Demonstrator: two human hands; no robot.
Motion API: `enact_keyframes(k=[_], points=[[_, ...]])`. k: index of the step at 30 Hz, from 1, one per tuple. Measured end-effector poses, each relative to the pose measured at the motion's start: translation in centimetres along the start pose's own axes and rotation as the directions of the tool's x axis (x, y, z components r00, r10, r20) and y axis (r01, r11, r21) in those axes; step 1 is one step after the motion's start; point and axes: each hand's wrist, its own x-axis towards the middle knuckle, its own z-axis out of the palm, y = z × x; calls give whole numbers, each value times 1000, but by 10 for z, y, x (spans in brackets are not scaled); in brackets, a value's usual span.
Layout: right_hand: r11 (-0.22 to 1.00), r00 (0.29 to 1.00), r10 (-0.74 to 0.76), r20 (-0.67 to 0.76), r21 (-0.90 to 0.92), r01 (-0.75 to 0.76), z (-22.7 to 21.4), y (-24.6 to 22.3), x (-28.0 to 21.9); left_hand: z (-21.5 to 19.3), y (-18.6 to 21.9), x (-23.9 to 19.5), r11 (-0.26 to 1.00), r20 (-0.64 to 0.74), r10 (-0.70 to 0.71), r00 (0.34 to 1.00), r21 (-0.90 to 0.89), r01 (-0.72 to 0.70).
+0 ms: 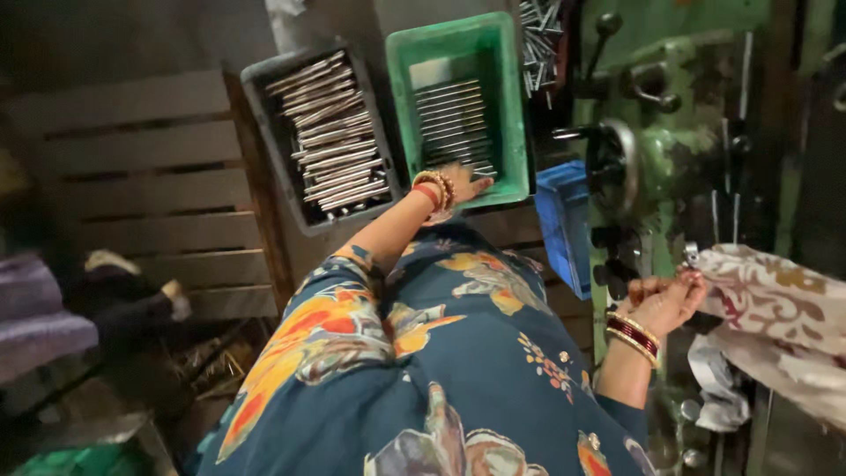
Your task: The person operates a metal lathe, repeatedly loading cylindrical metal rods into the chuck, machining them while coolant flows, and then removing the finished pieces to place them into a green bin. The person also uses a cloth to wipe the rods and the machine bed between cycles.
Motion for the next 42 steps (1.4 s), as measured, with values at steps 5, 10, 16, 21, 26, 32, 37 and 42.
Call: enact_keyframes(k=[5, 10, 16, 21, 26, 32, 37, 42], points=[[999, 997, 23, 67, 41, -26, 6, -5, 15, -106, -77, -43, 990, -838, 66, 541, 121, 66], [998, 997, 46, 55, 34, -48, 24, -1, 25, -138, -145, -113, 906, -769, -82, 634, 207, 369], [996, 987, 92, 134, 0, -92, 50, 5, 10, -133, -162, -88, 912, -430, -342, 836, 64, 406], [990, 971, 132, 201, 15, -138, 64, 8, -2, -115, -172, -61, 897, -495, -221, 840, 235, 374], [929, 907, 323, 271, 95, -359, 58, 15, -3, -113, -161, -35, 949, -824, -316, 470, -282, 144], [750, 748, 614, 253, 107, -652, 66, 40, -8, -54, 12, 40, 932, -414, 291, 862, -79, -353], [819, 793, 538, 285, 43, -572, 82, 35, -26, -35, 185, 2, 513, 201, 449, 871, -856, -67], [774, 815, 457, 356, 293, -562, 99, 8, -41, -59, 250, -14, 425, 386, 429, 817, -884, 194]])
